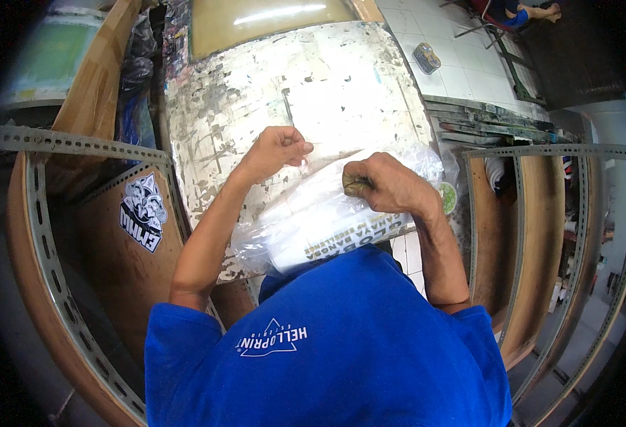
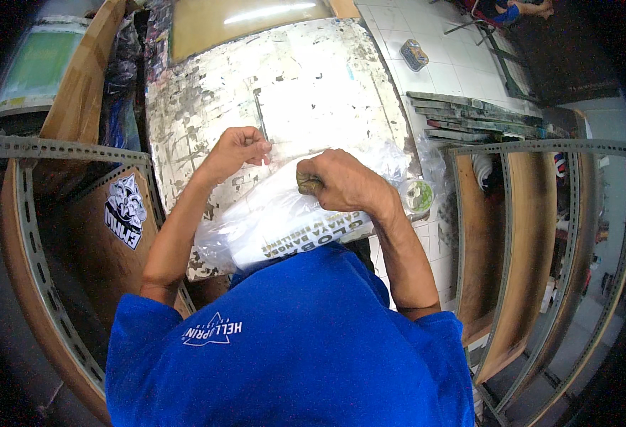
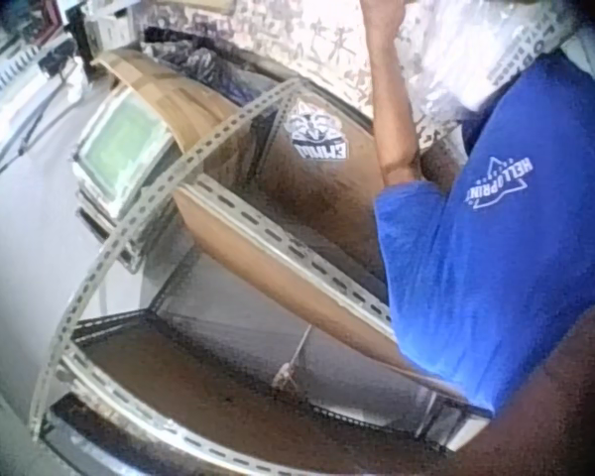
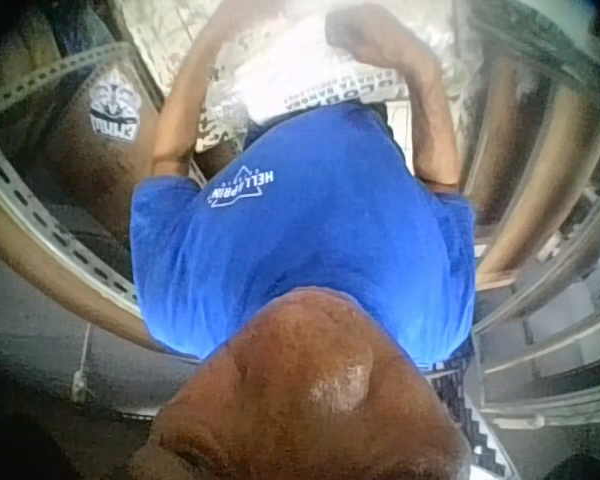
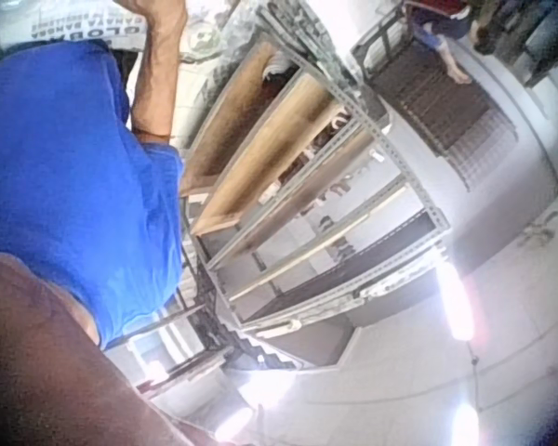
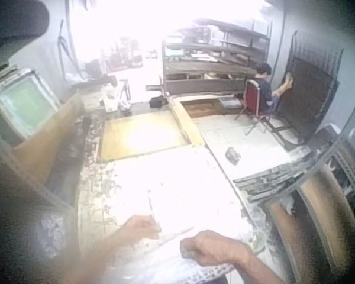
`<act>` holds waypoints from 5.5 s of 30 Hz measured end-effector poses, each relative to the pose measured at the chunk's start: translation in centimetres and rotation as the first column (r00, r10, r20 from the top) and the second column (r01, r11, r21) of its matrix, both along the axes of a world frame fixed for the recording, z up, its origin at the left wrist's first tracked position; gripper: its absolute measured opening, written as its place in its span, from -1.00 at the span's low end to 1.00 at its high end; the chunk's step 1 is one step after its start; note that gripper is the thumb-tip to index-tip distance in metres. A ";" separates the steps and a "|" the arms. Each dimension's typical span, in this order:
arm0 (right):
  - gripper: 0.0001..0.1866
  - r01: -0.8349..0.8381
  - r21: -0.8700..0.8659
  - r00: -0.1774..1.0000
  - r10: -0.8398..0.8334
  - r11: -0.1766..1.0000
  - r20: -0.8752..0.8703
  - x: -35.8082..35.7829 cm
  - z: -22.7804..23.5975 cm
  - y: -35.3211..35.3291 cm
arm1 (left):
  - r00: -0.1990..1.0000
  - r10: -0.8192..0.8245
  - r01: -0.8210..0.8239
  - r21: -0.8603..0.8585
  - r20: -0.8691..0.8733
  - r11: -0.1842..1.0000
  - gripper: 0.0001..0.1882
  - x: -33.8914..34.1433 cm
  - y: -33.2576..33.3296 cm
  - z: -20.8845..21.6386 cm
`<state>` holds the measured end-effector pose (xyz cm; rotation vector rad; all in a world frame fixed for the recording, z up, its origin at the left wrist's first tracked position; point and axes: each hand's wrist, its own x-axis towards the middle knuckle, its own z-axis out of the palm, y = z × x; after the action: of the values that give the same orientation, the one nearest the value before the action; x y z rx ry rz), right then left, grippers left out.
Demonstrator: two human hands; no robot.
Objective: The person places rolled-up printed materials into a plastic bag, rolls the bag tight, and secures it with adhesive tape.
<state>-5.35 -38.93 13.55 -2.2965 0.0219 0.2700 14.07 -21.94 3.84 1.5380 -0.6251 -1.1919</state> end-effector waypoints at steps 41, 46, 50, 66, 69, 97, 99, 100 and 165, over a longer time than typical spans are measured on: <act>-0.82 0.051 0.039 0.961 -0.060 0.998 0.269 -1.0 -2.8 0.1 | 0.998 -0.046 0.050 0.087 -0.052 0.995 -0.82 -4.4 0.9 -4.3; -0.84 0.089 0.077 0.970 -0.103 0.993 0.219 -1.3 -3.0 0.2 | 0.996 -0.057 0.066 0.134 -0.072 0.989 -0.89 -4.9 0.9 -3.5; -0.83 0.082 0.089 0.974 -0.099 0.993 0.205 -1.6 -3.0 0.1 | 0.995 -0.093 0.087 0.107 0.047 0.990 -0.77 -4.8 1.5 -6.4; -0.07 -0.285 -0.161 0.916 0.219 0.945 -0.335 3.9 -0.5 2.8 | 0.975 0.134 -0.169 0.203 0.174 0.964 -0.59 -3.0 5.5 -7.4; -0.11 -0.267 -0.174 0.916 0.194 0.948 -0.350 4.1 0.0 2.8 | 0.972 0.221 -0.229 0.119 0.080 0.966 -0.61 -2.8 6.7 -2.4; -0.92 0.336 0.552 0.932 -0.355 0.763 -0.076 -7.3 -6.9 -10.4 | 0.850 0.527 -0.527 -0.044 -0.009 0.849 -0.87 -13.3 17.1 0.5; -0.88 0.326 0.583 0.926 -0.377 0.745 -0.035 -7.8 -7.4 -10.6 | 0.840 0.542 -0.541 -0.049 0.007 0.839 -0.87 -13.3 16.1 1.8; -0.86 0.331 0.583 0.912 -0.410 0.742 0.005 -8.0 -7.4 -10.5 | 0.852 0.523 -0.520 -0.058 0.033 0.852 -0.87 -13.1 16.1 2.1; -0.38 0.623 0.119 0.559 -0.546 0.773 0.624 -19.6 3.1 -1.5 | 0.829 -0.090 0.206 -0.152 0.552 0.967 -0.84 -15.3 -10.3 14.9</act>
<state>-24.96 -40.42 16.67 -2.2287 0.4725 -0.8902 -1.25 -32.28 18.75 1.6726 -1.2271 -0.7559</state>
